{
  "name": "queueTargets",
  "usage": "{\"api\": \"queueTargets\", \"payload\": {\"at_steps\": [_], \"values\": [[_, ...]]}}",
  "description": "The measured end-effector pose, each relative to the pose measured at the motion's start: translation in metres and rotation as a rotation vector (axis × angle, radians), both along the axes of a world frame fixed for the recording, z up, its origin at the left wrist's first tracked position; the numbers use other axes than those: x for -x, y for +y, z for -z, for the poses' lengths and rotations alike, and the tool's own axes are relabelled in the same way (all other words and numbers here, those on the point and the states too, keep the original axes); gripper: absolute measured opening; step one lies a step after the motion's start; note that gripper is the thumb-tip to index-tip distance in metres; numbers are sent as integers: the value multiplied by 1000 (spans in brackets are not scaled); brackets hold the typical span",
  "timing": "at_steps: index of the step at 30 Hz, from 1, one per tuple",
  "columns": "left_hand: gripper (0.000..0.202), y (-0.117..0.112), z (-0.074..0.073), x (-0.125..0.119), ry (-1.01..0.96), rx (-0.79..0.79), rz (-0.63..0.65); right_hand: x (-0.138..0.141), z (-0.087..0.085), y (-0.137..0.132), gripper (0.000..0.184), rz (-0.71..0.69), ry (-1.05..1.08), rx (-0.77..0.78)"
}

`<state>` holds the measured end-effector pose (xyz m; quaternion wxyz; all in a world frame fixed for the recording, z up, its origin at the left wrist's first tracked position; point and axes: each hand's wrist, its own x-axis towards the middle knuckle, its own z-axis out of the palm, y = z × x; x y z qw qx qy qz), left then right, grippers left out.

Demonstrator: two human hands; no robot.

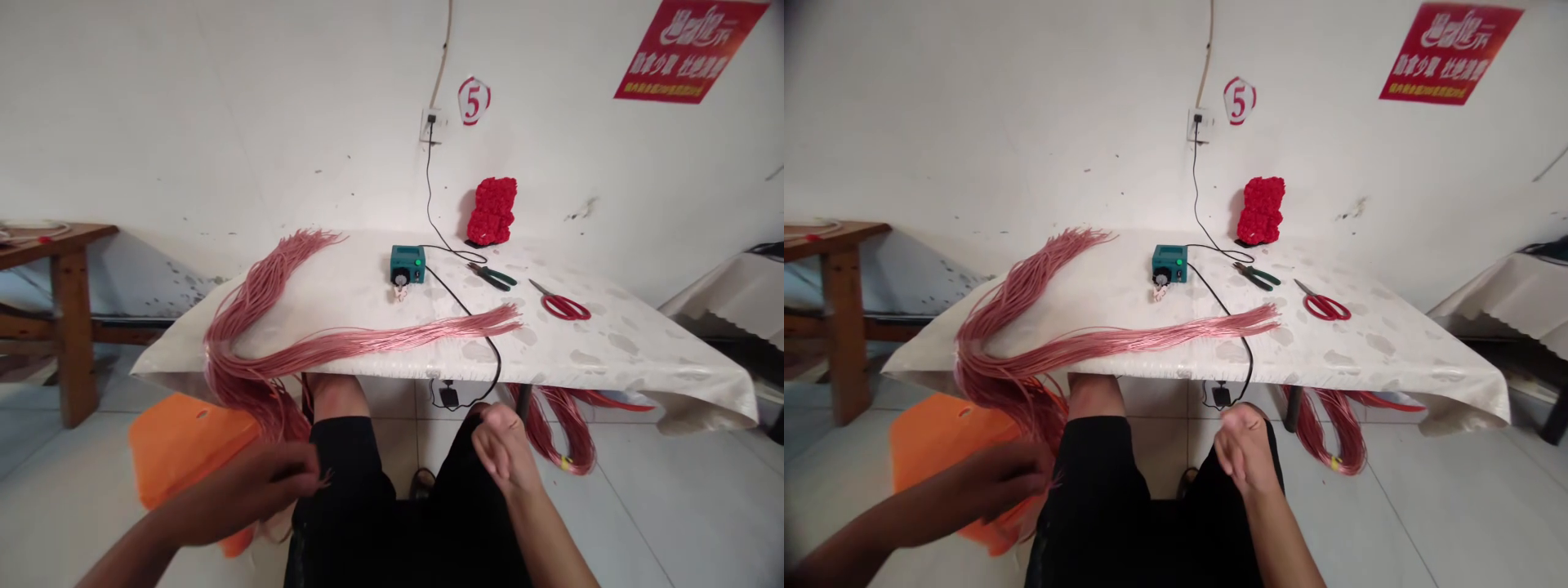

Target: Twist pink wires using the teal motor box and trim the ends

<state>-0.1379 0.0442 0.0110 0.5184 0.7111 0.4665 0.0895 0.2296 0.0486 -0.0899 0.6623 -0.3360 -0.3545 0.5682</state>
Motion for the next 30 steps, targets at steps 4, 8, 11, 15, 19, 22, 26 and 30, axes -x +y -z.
{"api": "queueTargets", "payload": {"at_steps": [4,8,11,15,19,22,26,30], "values": [[27,13,4,-70,-191,-21,24,6,12,-1,23,33,-4,53],[20,14,24,-130,-365,-124,-130,13,29,-2,31,-22,-71,139],[20,4,37,-155,-428,-162,-261,13,39,-5,37,-35,-93,183],[19,-12,52,-166,-370,-287,-447,9,43,-15,30,-33,-93,229],[16,-23,64,-166,-260,-453,-477,5,44,-22,28,15,-68,233],[14,-25,67,-163,-137,-660,-414,4,44,-23,31,50,-66,230],[14,-24,65,-160,-68,-793,-320,4,41,-20,20,-9,-134,200],[13,-25,57,-159,-125,-582,-350,5,37,-22,26,-73,-210,146]]}}
